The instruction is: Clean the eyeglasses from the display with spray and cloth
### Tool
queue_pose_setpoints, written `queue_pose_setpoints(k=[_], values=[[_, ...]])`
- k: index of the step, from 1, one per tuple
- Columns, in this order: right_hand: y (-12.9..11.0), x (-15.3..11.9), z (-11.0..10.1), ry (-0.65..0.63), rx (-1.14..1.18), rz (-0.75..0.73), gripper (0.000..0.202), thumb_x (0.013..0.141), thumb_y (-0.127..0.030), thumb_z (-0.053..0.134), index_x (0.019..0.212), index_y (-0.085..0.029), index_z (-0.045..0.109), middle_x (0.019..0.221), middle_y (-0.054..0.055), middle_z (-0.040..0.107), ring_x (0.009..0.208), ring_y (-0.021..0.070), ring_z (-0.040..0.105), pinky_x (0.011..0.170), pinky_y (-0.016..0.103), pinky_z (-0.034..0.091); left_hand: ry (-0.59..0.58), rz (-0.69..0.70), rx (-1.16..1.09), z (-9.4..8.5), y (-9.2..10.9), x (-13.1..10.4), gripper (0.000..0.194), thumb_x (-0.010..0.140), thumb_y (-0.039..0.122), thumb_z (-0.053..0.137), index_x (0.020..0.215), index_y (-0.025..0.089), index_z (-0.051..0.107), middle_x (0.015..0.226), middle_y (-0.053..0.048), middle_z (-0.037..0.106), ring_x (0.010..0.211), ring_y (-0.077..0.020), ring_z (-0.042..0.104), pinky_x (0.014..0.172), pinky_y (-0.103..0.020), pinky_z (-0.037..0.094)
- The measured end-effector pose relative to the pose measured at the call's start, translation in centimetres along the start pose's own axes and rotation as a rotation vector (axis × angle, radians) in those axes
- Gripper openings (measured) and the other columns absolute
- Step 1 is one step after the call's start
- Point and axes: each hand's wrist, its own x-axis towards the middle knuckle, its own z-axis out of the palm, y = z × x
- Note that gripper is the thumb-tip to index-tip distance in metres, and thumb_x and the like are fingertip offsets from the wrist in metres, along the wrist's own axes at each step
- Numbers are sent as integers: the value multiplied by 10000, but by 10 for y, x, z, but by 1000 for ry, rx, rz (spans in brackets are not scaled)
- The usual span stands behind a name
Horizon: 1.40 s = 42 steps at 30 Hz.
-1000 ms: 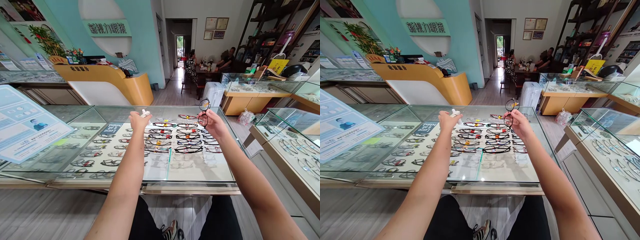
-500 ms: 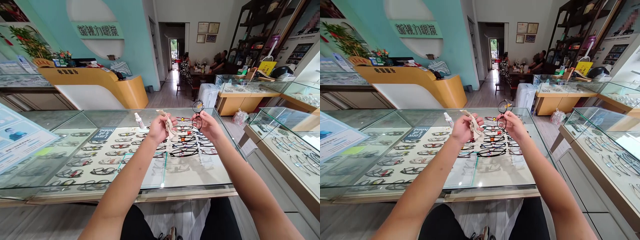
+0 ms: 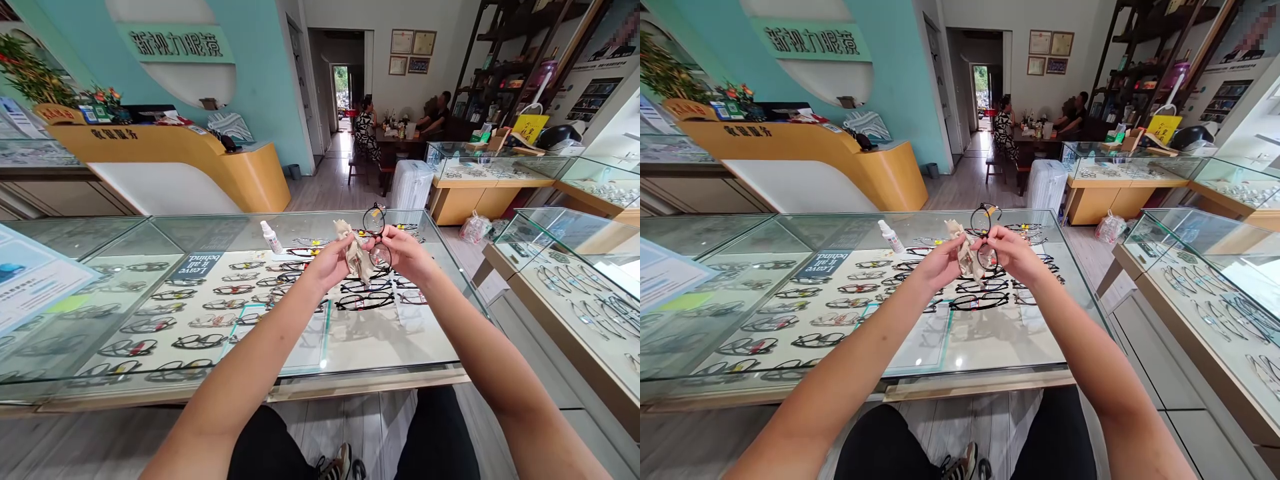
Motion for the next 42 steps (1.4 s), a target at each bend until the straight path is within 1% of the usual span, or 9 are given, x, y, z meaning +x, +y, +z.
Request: queue_pose_setpoints(k=[5, 9, 17, 22, 25, 28, 31, 38, 42], values=[[0, -2, 3, -62, -9, 23, 383, 825, -490, 938, 850, -253, 638, 906, 34, 795, 883, 213, 735, 784, 314, 535, -102, -119, -93, 4, 1, -6, 273, 936, 316, 828, 784, 152, 671, 774, -30, 688, 718, -165, 701, 733, -302, 602], [0, -3, 2, -70, -16, 22, 378, 809, -465, 954, 848, -255, 642, 893, 24, 785, 851, 207, 715, 775, 317, 530, -113, -146, -107, 4, 1, -8, 275, 977, 300, 781, 780, 150, 661, 748, -33, 674, 674, -158, 691, 681, -271, 583], [-1, -2, -1, -62, -25, 31, 365, 830, -452, 930, 851, -249, 627, 876, 37, 788, 820, 197, 681, 712, 290, 508, -45, -180, -247, 1, 7, -8, 228, 999, 233, 545, 944, 122, 737, 795, -111, 767, 803, -261, 787, 891, -394, 636], [-4, -3, -6, -55, -13, 13, 320, 860, -427, 906, 881, -245, 643, 909, 34, 791, 808, 183, 670, 723, 283, 505, -41, -102, -97, -1, 6, -10, 283, 918, 404, 705, 948, 129, 764, 876, -112, 802, 811, -259, 790, 787, -355, 631], [-5, -3, -7, -48, -18, 1, 298, 876, -412, 893, 887, -245, 646, 915, 34, 794, 808, 178, 671, 736, 280, 509, -34, -48, 69, -4, 2, -8, 321, 780, 343, 887, 1001, 134, 784, 906, -83, 813, 768, -224, 773, 743, -326, 608], [-6, -3, -8, -29, -22, -6, 302, 874, -407, 895, 877, -241, 643, 912, 35, 797, 766, 167, 653, 719, 276, 510, 79, -3, 168, -6, 0, -6, 454, 702, 274, 972, 1103, 158, 794, 1015, -78, 838, 812, -214, 778, 737, -313, 591], [-8, -2, -10, 1, -15, -14, 312, 865, -410, 903, 871, -238, 642, 907, 38, 800, 769, 164, 660, 693, 264, 511, 154, 11, 176, -6, -1, -5, 443, 713, 342, 993, 1071, 165, 800, 1015, -87, 846, 849, -231, 784, 734, -316, 585], [-16, -2, -12, 88, 6, -25, 374, 789, -435, 955, 835, -241, 638, 942, 38, 820, 777, 171, 697, 699, 287, 579, 73, 172, 288, -8, -1, -3, 642, 668, 672, 980, 980, 137, 813, 988, -131, 844, 959, -316, 791, 847, -394, 605], [-16, 0, -14, 120, -1, -23, 383, 763, -434, 975, 831, -243, 651, 938, 33, 824, 775, 168, 694, 687, 282, 577, 76, 246, 368, -9, -1, -3, 715, 664, 700, 969, 1091, 153, 796, 1081, -120, 840, 1020, -306, 774, 839, -365, 587]])
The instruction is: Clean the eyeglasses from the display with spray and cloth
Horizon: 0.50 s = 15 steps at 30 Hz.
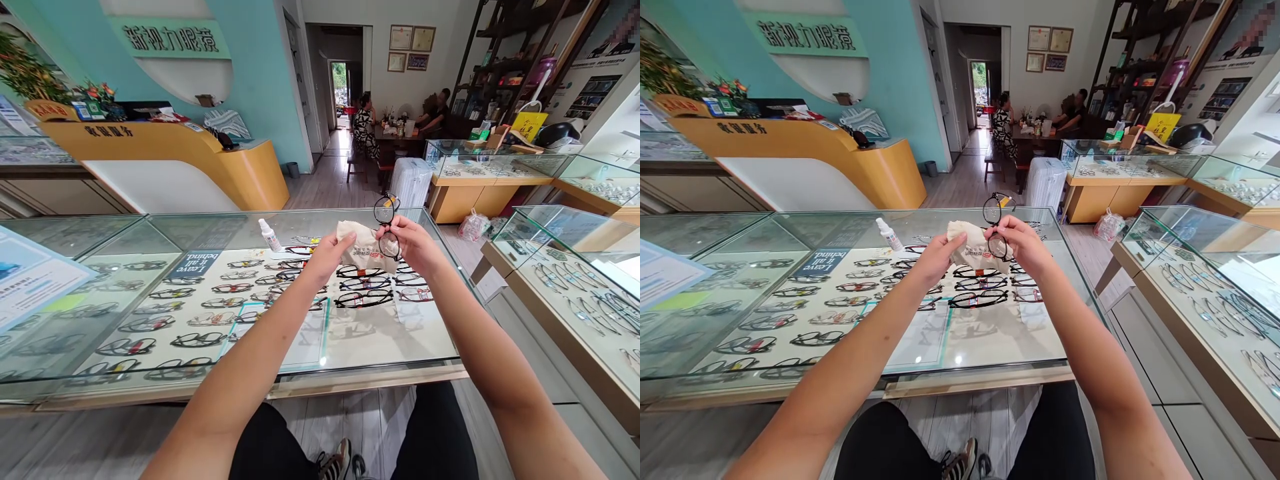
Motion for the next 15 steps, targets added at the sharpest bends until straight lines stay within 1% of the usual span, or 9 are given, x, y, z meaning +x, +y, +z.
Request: queue_pose_setpoints(k=[3, 6, 9, 11, 15], values=[[1, 1, -1, 9, -2, -3, 384, 751, -433, 985, 829, -243, 660, 933, 30, 821, 797, 173, 696, 698, 285, 574, 4, 19, -4, 1, 1, -1, 729, 682, 649, 973, 1191, 182, 741, 1152, -92, 824, 1036, -280, 760, 835, -345, 582], [2, 1, -1, 18, 0, -1, 375, 755, -429, 981, 823, -243, 662, 928, 29, 821, 799, 171, 692, 710, 284, 558, 13, -2, 8, 3, 2, -3, 641, 716, 586, 951, 1155, 185, 712, 1099, -72, 812, 1004, -263, 754, 812, -326, 571], [4, 3, -2, 34, -3, -18, 353, 767, -419, 969, 825, -241, 670, 929, 35, 825, 838, 173, 701, 758, 283, 549, 18, -15, -25, 6, 4, -6, 573, 720, 495, 934, 1144, 189, 702, 1122, -64, 811, 1046, -260, 755, 815, -305, 569], [6, 5, -5, 61, -9, -39, 337, 773, -411, 959, 824, -239, 673, 934, 38, 826, 858, 172, 703, 777, 281, 547, 29, -37, -63, 7, 5, -7, 552, 714, 449, 919, 1151, 197, 693, 1121, -59, 812, 1029, -261, 761, 784, -303, 577], [6, 7, -10, 110, 35, -51, 329, 792, -415, 930, 797, -247, 647, 965, 30, 825, 891, 180, 716, 755, 285, 565, 137, -91, -198, 6, 8, -4, 513, 703, 353, 870, 1155, 202, 680, 1065, -51, 820, 974, -266, 779, 725, -306, 595]])
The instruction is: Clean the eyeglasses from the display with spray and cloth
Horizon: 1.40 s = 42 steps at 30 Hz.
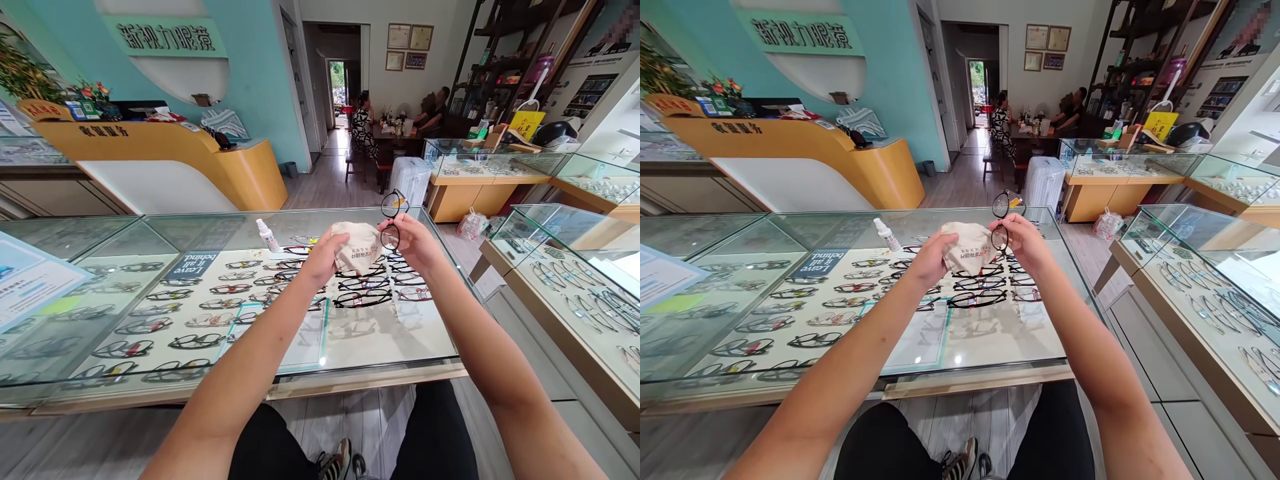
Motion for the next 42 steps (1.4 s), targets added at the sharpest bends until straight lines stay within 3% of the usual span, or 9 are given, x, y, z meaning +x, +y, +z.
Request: queue_pose_setpoints(k=[7, 19, 24, 30, 35, 38, 42], values=[[-6, -4, 1, 28, 178, 103, 263, 810, -360, 898, 867, -242, 670, 954, 24, 798, 1033, 226, 777, 828, 330, 630, -45, -124, -153, -3, 5, 7, 374, 829, 343, 698, 1116, 109, 750, 1032, -135, 840, 1075, -316, 808, 898, -382, 661], [-16, -11, 8, -70, 80, -2, 377, 763, -410, 944, 793, -249, 605, 940, 10, 778, 1051, 238, 771, 787, 322, 616, 5, -72, -227, -4, 7, 10, 384, 926, 302, 648, 1230, 85, 741, 1093, -141, 849, 1120, -307, 809, 1020, -421, 644], [-11, -12, 10, -89, -22, -23, 388, 781, -442, 939, 834, -248, 607, 949, 40, 791, 1045, 240, 777, 814, 315, 599, -31, -69, -246, -2, 8, 10, 420, 912, 317, 656, 1249, 81, 742, 1131, -160, 844, 1177, -333, 794, 1065, -452, 627], [-6, -7, 5, -70, -24, -61, 370, 799, -444, 924, 814, -248, 611, 943, 37, 796, 971, 218, 763, 748, 293, 569, -106, -124, -178, -7, 9, 8, 421, 854, 349, 672, 1177, 101, 777, 1076, -154, 848, 1143, -355, 799, 1019, -463, 641], [-15, -8, 5, -8, -20, -105, 366, 806, -459, 897, 808, -258, 591, 960, 46, 769, 1013, 236, 758, 735, 311, 577, -121, -158, -73, -12, 8, 6, 398, 680, 267, 707, 1045, 135, 795, 958, -116, 835, 1005, -321, 803, 842, -383, 643], [-20, -12, 9, -38, -14, -69, 370, 791, -449, 907, 803, -259, 590, 937, 42, 767, 981, 238, 757, 734, 320, 581, -224, -196, 15, -14, 12, 2, 369, 670, 302, 764, 1014, 176, 801, 968, -82, 825, 902, -272, 778, 724, -323, 588], [-22, -17, 13, -140, -15, 13, 367, 782, -438, 932, 809, -249, 619, 915, 43, 775, 928, 233, 757, 731, 317, 583, -463, -246, 149, -16, 22, -5, 428, 697, 478, 857, 993, 171, 827, 980, -121, 814, 819, -265, 728, 705, -325, 538]])
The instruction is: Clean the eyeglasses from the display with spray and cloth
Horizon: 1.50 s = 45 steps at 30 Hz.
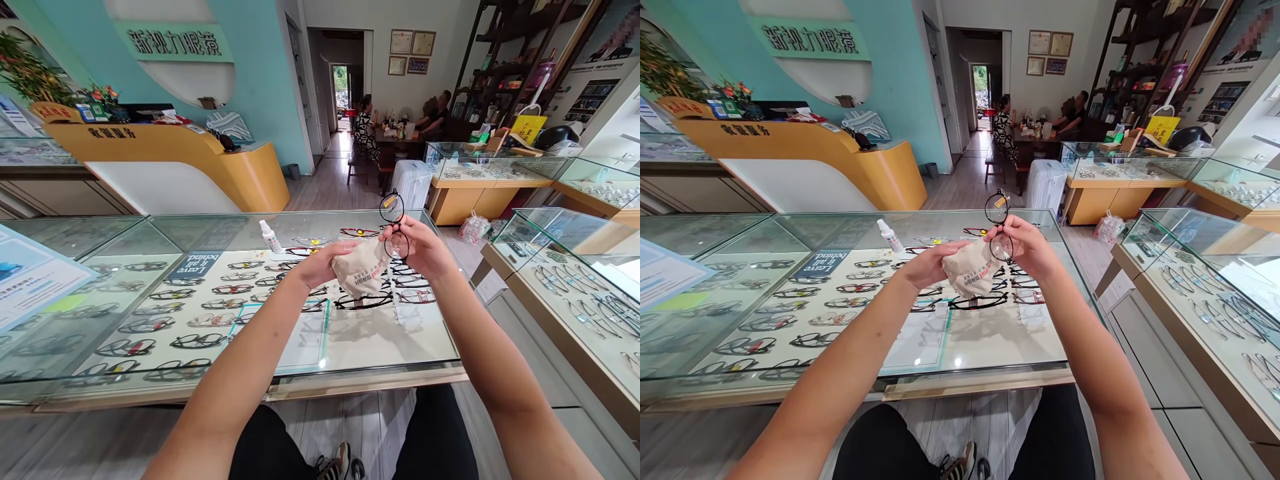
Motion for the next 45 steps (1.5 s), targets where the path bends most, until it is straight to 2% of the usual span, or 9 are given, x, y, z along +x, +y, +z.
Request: queue_pose_setpoints(k=[3, 9, 19, 24, 31, 35, 38, 41, 45], values=[[1, -2, 1, -45, 0, 44, 355, 788, -437, 934, 836, -240, 644, 914, 54, 775, 903, 227, 752, 719, 309, 580, -68, 6, 100, 4, 1, -4, 516, 689, 575, 894, 1001, 167, 839, 925, -122, 786, 770, -250, 686, 668, -315, 489], [14, -1, 9, -116, 3, 125, 364, 802, -455, 929, 826, -233, 641, 897, 52, 786, 796, 190, 718, 652, 276, 540, 1, 153, 351, 14, -12, 0, 409, 752, 563, 926, 898, 200, 809, 908, -65, 744, 831, -231, 657, 724, -304, 481], [24, 5, 8, 117, 71, -31, 335, 802, -442, 933, 793, -251, 658, 1041, 24, 829, 840, 169, 687, 761, 288, 558, 303, 429, 275, 33, -19, 7, 442, 793, 551, 906, 874, 215, 631, 800, 10, 591, 731, -161, 514, 691, -270, 429], [33, 5, 15, 160, 9, -75, 349, 780, -464, 953, 835, -252, 681, 986, 7, 817, 701, 132, 590, 696, 277, 514, 350, 546, 483, 38, -31, 4, 388, 972, 522, 754, 864, 239, 511, 787, 23, 482, 709, -157, 434, 672, -282, 366], [39, 2, 23, 156, -29, -74, 387, 762, -497, 963, 864, -263, 673, 960, 0, 803, 772, 157, 619, 708, 285, 507, 273, 700, 671, 37, -31, 0, 575, 1088, 698, 448, 813, 219, 609, 885, -81, 619, 844, -227, 546, 790, -349, 439], [42, 3, 24, 127, -9, -80, 379, 765, -500, 970, 850, -266, 684, 938, -4, 809, 854, 169, 664, 807, 284, 530, 343, 628, 543, 37, -34, 7, 462, 998, 631, 715, 875, 215, 556, 799, 3, 584, 714, -148, 497, 694, -285, 391], [43, 3, 26, 110, 39, -59, 393, 746, -501, 986, 841, -270, 682, 926, -11, 811, 827, 167, 676, 782, 280, 540, 318, 510, 292, 40, -35, 11, 588, 827, 651, 896, 980, 230, 516, 796, 48, 599, 661, -112, 486, 640, -240, 368], [42, 2, 26, 102, 77, -29, 419, 727, -502, 998, 840, -266, 671, 942, -11, 812, 748, 152, 662, 705, 272, 541, 226, 365, 171, 42, -33, 12, 664, 755, 703, 926, 1033, 209, 580, 733, 65, 568, 619, -99, 452, 608, -231, 342], [40, 1, 26, 94, 80, -16, 421, 747, -500, 987, 848, -258, 657, 1000, -2, 817, 731, 146, 657, 646, 259, 533, 140, 297, 149, 43, -32, 10, 614, 792, 720, 892, 863, 161, 646, 718, 38, 540, 654, -98, 445, 634, -238, 365]])
